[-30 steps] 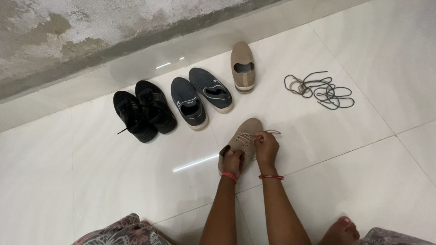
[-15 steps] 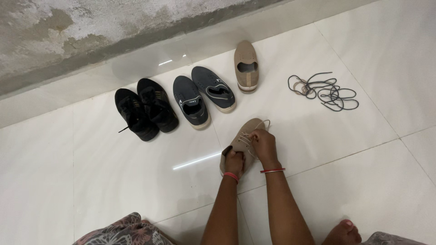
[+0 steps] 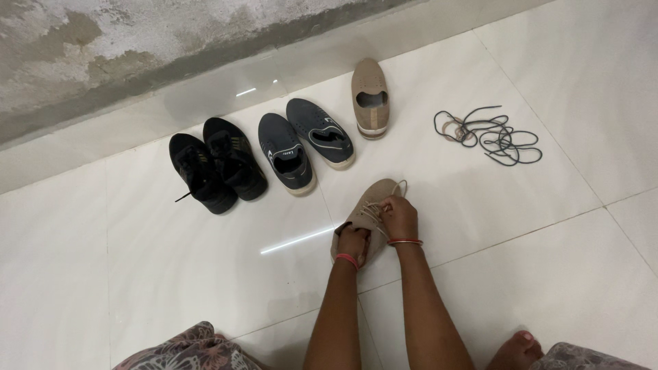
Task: The person sits on the floor and laces a beige shoe using beige laces. They thread the laces through the eyelets and tie a knot. Other shoes and laces are visible nearby.
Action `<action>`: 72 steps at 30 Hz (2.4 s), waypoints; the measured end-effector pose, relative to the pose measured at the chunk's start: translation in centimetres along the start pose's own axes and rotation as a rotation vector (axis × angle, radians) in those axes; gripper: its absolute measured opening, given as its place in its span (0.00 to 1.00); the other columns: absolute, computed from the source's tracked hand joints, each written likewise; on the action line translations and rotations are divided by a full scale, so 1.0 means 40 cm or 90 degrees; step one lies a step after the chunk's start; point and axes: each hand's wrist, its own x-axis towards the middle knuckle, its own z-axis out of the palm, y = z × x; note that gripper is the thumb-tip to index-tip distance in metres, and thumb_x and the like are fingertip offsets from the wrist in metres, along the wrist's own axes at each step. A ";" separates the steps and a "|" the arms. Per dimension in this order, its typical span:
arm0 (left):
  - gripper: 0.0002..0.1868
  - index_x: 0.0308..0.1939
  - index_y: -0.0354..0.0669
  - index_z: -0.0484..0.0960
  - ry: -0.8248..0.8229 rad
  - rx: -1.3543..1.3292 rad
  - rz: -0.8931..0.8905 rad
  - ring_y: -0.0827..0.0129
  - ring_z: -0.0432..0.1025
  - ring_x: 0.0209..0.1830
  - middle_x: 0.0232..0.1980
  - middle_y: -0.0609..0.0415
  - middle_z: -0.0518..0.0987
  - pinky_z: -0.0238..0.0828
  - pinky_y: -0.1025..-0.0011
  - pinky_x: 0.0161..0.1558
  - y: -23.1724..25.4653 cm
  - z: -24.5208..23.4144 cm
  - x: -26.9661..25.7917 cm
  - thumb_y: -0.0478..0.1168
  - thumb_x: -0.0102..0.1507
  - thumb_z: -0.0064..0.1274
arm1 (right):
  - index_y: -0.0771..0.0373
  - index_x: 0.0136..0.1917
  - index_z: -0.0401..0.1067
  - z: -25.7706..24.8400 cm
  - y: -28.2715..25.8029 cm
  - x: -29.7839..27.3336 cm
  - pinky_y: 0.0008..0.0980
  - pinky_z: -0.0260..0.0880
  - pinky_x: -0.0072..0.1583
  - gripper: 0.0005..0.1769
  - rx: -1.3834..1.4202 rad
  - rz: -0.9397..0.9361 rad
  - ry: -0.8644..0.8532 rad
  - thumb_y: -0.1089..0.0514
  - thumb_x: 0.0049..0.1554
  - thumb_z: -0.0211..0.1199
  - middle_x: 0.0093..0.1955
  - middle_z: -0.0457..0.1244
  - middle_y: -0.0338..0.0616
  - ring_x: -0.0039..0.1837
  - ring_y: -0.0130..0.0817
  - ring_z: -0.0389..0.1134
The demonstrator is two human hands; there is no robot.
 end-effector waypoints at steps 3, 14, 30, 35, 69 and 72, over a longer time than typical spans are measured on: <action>0.13 0.49 0.31 0.82 0.075 0.166 0.068 0.66 0.76 0.36 0.42 0.47 0.83 0.73 0.69 0.38 -0.006 0.015 0.011 0.34 0.62 0.56 | 0.63 0.45 0.77 0.006 0.026 0.008 0.34 0.75 0.49 0.11 -0.004 0.017 -0.022 0.68 0.47 0.69 0.44 0.70 0.47 0.44 0.38 0.73; 0.16 0.50 0.30 0.80 0.147 0.287 0.212 0.51 0.79 0.54 0.52 0.36 0.84 0.74 0.61 0.54 -0.004 0.054 -0.029 0.37 0.62 0.50 | 0.60 0.56 0.75 0.027 0.043 -0.019 0.31 0.76 0.52 0.16 0.096 0.136 -0.033 0.65 0.53 0.64 0.47 0.73 0.41 0.48 0.31 0.74; 0.09 0.47 0.33 0.78 -0.337 0.166 0.264 0.72 0.76 0.43 0.43 0.53 0.80 0.76 0.72 0.49 0.455 0.052 -0.449 0.36 0.71 0.45 | 0.68 0.61 0.73 -0.127 -0.072 -0.020 0.25 0.70 0.50 0.17 0.496 0.158 -0.055 0.68 0.58 0.60 0.57 0.70 0.45 0.49 0.27 0.68; 0.07 0.50 0.35 0.76 -0.451 0.054 0.378 0.74 0.75 0.48 0.48 0.54 0.79 0.75 0.72 0.55 0.511 0.056 -0.609 0.36 0.72 0.45 | 0.71 0.59 0.75 -0.238 -0.195 -0.037 0.26 0.68 0.50 0.14 0.687 0.024 -0.208 0.65 0.60 0.63 0.55 0.70 0.49 0.46 0.25 0.65; 0.26 0.56 0.43 0.79 0.094 0.605 0.524 0.51 0.73 0.51 0.52 0.40 0.76 0.73 0.60 0.51 0.298 0.028 -0.366 0.36 0.54 0.66 | 0.65 0.42 0.72 -0.192 -0.192 -0.073 0.31 0.71 0.37 0.06 0.176 0.183 -0.316 0.72 0.56 0.56 0.34 0.68 0.48 0.34 0.30 0.70; 0.27 0.59 0.44 0.78 0.149 0.688 0.409 0.49 0.75 0.53 0.53 0.40 0.79 0.73 0.59 0.55 0.208 -0.026 -0.307 0.33 0.55 0.62 | 0.66 0.39 0.73 -0.051 -0.077 -0.083 0.30 0.70 0.35 0.08 0.180 0.197 -0.407 0.72 0.56 0.54 0.34 0.69 0.48 0.32 0.30 0.70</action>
